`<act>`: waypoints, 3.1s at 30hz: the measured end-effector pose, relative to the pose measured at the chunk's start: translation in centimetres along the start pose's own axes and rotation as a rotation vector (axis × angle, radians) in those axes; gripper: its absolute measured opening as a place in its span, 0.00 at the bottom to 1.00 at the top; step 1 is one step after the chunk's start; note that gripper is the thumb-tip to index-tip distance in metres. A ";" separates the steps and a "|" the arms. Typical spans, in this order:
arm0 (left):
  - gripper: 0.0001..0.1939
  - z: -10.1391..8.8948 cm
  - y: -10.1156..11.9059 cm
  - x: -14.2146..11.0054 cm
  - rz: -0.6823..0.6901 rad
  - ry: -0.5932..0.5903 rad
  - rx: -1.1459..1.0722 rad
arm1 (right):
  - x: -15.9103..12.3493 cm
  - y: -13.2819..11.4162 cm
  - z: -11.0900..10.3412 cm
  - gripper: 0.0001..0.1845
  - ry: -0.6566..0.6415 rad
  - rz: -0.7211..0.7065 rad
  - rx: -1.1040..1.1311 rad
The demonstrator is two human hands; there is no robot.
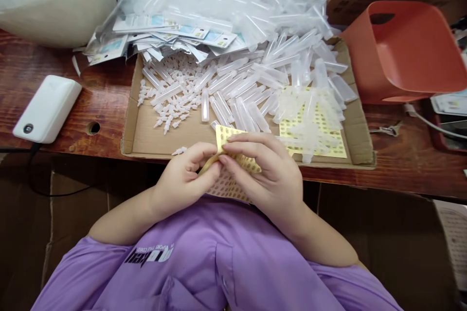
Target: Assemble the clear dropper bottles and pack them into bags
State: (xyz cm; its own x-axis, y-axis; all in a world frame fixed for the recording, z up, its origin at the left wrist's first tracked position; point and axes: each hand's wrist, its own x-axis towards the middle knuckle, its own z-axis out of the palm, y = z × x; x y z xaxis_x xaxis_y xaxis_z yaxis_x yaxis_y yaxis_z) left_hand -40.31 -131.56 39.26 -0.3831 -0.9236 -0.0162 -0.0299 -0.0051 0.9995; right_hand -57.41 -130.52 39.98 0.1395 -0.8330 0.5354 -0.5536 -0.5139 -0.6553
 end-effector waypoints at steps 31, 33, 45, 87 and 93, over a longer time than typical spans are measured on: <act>0.17 -1.1 1.1 0.0 -0.271 -0.065 -0.421 | 0.3 1.7 -0.1 0.27 0.176 -0.080 0.241; 0.18 -1.2 1.2 -0.1 -0.298 -0.082 -0.434 | 0.4 2.0 0.4 0.30 0.175 -0.077 0.226; 0.10 -1.0 1.2 0.0 -0.066 -0.017 -0.147 | 0.3 1.2 1.0 0.25 0.084 0.004 0.141; 0.04 -0.2 0.2 -1.0 0.046 0.080 -0.078 | -1.9 0.8 2.5 0.31 0.142 0.060 0.289; 0.10 -0.4 -0.5 -1.2 0.165 0.101 0.012 | -1.5 0.7 2.3 0.27 0.124 0.027 0.246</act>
State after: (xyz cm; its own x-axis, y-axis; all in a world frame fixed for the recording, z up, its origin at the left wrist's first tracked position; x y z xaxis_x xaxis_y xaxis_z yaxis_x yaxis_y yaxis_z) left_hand -39.43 -130.58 38.81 -0.2888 -0.9454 0.1508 0.0140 0.1533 0.9881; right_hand -56.08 -130.13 37.49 0.0171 -0.8235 0.5671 -0.3373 -0.5387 -0.7720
